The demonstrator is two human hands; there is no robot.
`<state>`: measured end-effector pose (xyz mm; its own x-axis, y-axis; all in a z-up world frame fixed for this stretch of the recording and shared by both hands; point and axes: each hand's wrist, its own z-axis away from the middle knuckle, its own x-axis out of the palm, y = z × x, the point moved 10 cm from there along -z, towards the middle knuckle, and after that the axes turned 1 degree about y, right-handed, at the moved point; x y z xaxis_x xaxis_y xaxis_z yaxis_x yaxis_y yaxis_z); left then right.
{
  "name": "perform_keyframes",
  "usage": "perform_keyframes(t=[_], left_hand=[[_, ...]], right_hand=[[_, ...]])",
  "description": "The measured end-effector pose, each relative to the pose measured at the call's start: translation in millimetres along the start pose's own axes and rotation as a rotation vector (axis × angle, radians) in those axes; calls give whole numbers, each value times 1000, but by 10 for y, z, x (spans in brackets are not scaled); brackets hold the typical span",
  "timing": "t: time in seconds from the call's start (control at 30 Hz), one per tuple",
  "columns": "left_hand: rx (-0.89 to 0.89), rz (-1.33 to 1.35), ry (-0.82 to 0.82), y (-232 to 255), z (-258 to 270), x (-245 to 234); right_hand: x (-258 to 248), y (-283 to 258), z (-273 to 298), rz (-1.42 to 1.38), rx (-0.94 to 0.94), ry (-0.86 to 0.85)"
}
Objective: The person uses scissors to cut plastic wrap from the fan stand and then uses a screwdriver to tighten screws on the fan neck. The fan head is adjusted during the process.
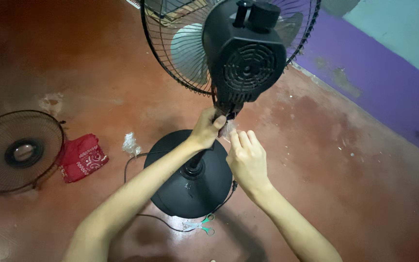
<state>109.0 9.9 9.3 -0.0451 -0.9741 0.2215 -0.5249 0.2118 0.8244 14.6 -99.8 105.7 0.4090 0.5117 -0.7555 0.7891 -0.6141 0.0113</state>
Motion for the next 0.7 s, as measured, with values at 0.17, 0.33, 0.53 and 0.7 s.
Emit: perform_keyframes(t=[0.17,0.33,0.53,0.7], left_hand=[[-131,-48,-69,115,47,35],[-10,-268,-27,558,191,37],[-64,-94,36,569,277,-5],[-97,189,42,392,289,-29]], right_hand=[[203,737,133,-481,531,-40],[336,1023,47,-790,674,-240],[-213,887,-148,-741,421,-52],[223,717,-256,-774,360,-130]])
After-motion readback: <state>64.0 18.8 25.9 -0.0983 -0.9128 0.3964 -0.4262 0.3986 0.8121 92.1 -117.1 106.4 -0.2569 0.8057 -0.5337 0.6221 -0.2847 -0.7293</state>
